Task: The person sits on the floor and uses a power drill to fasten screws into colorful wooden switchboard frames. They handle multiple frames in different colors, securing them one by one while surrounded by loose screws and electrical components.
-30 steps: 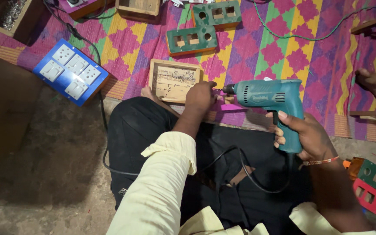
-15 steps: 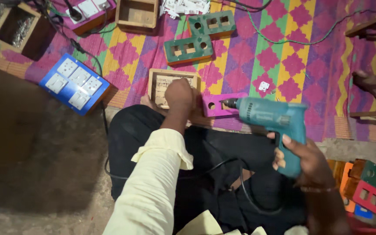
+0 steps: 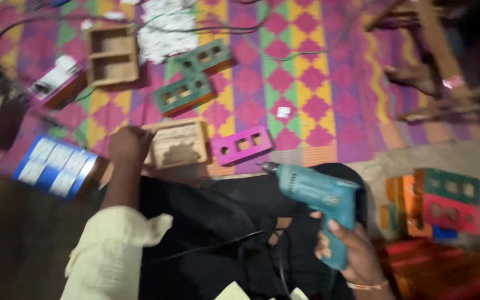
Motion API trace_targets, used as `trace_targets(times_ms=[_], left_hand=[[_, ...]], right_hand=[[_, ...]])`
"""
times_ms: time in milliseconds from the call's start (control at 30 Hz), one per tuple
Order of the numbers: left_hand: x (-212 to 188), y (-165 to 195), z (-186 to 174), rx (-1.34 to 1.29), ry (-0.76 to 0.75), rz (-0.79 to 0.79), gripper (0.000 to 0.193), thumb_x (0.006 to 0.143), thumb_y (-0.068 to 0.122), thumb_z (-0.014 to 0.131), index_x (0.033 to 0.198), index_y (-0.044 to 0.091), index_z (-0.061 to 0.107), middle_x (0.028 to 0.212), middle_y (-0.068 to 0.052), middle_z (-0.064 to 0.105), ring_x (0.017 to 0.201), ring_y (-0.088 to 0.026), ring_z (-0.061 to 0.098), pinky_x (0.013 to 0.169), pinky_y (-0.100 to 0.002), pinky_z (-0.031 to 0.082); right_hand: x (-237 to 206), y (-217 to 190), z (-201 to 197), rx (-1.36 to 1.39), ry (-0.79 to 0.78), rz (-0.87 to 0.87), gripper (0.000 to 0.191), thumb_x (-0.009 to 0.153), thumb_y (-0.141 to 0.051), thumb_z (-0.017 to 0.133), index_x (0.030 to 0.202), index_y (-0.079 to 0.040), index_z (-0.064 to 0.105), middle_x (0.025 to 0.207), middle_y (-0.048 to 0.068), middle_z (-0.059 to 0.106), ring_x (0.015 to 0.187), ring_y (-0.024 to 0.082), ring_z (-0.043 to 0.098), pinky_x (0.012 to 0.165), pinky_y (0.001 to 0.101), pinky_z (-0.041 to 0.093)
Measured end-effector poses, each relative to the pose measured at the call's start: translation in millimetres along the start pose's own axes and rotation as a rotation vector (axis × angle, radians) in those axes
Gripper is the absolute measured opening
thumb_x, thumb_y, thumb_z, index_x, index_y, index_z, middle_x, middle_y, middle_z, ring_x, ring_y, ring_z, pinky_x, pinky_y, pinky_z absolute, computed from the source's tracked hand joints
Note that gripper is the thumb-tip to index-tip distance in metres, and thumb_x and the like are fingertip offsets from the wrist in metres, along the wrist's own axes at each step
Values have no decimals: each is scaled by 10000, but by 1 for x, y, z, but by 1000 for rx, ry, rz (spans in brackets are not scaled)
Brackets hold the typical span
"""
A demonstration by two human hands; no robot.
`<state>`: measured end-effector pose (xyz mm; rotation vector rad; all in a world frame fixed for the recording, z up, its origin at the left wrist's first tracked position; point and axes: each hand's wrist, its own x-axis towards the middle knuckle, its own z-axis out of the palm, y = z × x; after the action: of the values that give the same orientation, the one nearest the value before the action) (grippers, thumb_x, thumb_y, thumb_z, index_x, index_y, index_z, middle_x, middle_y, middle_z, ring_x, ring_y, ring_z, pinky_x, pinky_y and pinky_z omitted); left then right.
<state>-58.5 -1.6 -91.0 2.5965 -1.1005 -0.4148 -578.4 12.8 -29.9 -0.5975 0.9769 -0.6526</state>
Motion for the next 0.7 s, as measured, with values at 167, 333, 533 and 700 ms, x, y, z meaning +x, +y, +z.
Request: trace_targets(times_ms=[167, 333, 533, 700], left_hand=[[-30, 70, 59, -84, -153, 569, 277, 868, 297, 733, 1087, 134, 782, 1038, -183, 746, 923, -375, 717, 827, -474, 566], [-57, 154, 130, 37, -152, 759, 784, 699, 409, 827, 1364, 92, 557, 1369, -182, 576, 1280, -401, 510, 1049, -534, 415], [-34, 188, 142, 200, -125, 622, 789, 810, 341, 760, 1489, 114, 428, 1271, -133, 579, 1174, -386, 553, 993, -546, 468], [45, 234, 147, -44, 27, 624, 799, 754, 301, 752, 1415, 4, 417, 1123, -224, 585, 1038, -418, 580, 857, -535, 509]], right_hand=[[10, 10, -22, 89, 2, 9, 449, 933, -238, 653, 1258, 64, 589, 684, 87, 591, 540, 165, 577, 531, 372, 509], [18, -5, -27, 109, 32, 88, 456, 903, -264, 682, 1253, 17, 602, 651, 57, 558, 517, 167, 565, 523, 389, 519], [45, -2, -69, 0, -53, 178, 507, 842, -320, 725, 1260, -50, 623, 619, 92, 589, 522, 214, 628, 548, 422, 563], [113, 17, -116, -404, -187, -168, 507, 912, -319, 735, 1334, -55, 640, 1004, 75, 717, 825, 139, 683, 720, 322, 555]])
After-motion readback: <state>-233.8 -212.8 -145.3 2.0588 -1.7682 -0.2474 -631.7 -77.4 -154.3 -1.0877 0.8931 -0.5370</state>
